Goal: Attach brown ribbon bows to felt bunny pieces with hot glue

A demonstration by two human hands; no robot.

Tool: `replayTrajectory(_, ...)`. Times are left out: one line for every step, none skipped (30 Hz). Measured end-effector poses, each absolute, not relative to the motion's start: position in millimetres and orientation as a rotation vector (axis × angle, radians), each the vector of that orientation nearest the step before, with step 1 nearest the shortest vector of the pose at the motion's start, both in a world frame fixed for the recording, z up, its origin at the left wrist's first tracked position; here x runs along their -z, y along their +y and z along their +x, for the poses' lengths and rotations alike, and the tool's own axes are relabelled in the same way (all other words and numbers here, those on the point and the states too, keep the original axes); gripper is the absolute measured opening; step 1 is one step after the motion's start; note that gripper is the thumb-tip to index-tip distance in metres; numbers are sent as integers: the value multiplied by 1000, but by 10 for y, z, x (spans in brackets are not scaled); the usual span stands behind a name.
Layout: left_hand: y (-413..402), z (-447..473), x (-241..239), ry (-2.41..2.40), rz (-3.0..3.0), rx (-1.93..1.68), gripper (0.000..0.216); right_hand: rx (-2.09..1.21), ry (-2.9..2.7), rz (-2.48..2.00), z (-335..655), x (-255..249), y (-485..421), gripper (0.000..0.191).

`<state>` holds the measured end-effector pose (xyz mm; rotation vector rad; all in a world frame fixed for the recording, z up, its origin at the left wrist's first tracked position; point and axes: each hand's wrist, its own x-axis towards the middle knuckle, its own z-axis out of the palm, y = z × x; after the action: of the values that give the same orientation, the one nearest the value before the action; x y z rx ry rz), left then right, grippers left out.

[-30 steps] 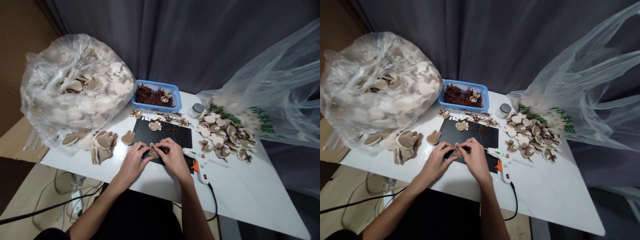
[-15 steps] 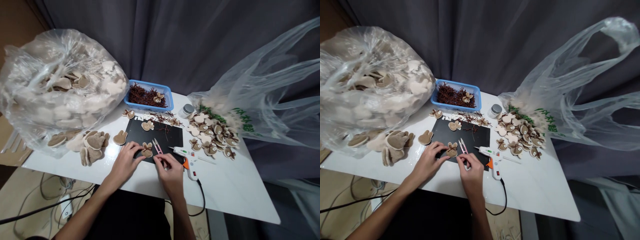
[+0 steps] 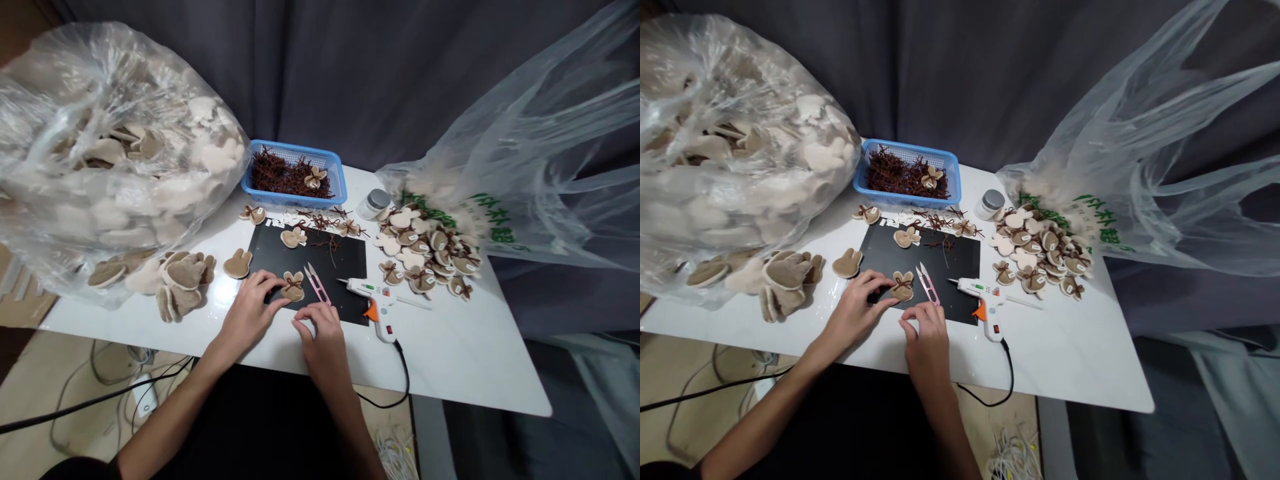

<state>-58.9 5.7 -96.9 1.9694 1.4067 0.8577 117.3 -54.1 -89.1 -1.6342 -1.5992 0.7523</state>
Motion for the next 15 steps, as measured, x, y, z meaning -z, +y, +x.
replayTrajectory(56,-590,975,1404,1969,-855,22,-777,-1586,-1627,1178,866,-537,17)
replayTrajectory(56,-590,979,1403,1969,-852,23,-807,-1567,-1622,1183,839,-534,16)
replayTrajectory(55,-590,983,1404,1968,-852,23,-847,-1538,-1617,1189,810,-533,15)
replayTrajectory(55,-591,986,1407,1966,-854,22,-902,-1495,-1608,1197,782,-533,15)
replayTrajectory(55,-592,987,1408,1960,-859,22,-968,-1441,-1593,1205,755,-534,15)
replayTrajectory(55,-593,986,1408,1950,-866,22,-1037,-1379,-1570,1215,730,-536,16)
replayTrajectory(55,-594,985,1407,1937,-872,22,-1096,-1312,-1543,1225,710,-538,18)
replayTrajectory(56,-596,983,1403,1923,-878,22,-1137,-1245,-1512,1234,694,-540,20)
replayTrajectory(57,-597,981,1398,1910,-883,22,-1158,-1186,-1484,1243,683,-544,22)
replayTrajectory(58,-598,979,1395,1900,-888,22,-1158,-1138,-1462,1250,677,-548,23)
replayTrajectory(59,-599,978,1393,1896,-891,23,-1145,-1098,-1445,1255,673,-552,24)
replayTrajectory(60,-599,977,1391,1897,-894,23,-1126,-1066,-1428,1257,672,-558,25)
replayTrajectory(61,-598,977,1389,1899,-898,23,-1105,-1043,-1413,1258,673,-563,24)
replayTrajectory(61,-597,979,1389,1902,-902,23,-1084,-1026,-1402,1257,673,-569,23)
replayTrajectory(62,-596,980,1388,1904,-906,23,-1062,-1015,-1394,1256,673,-574,22)
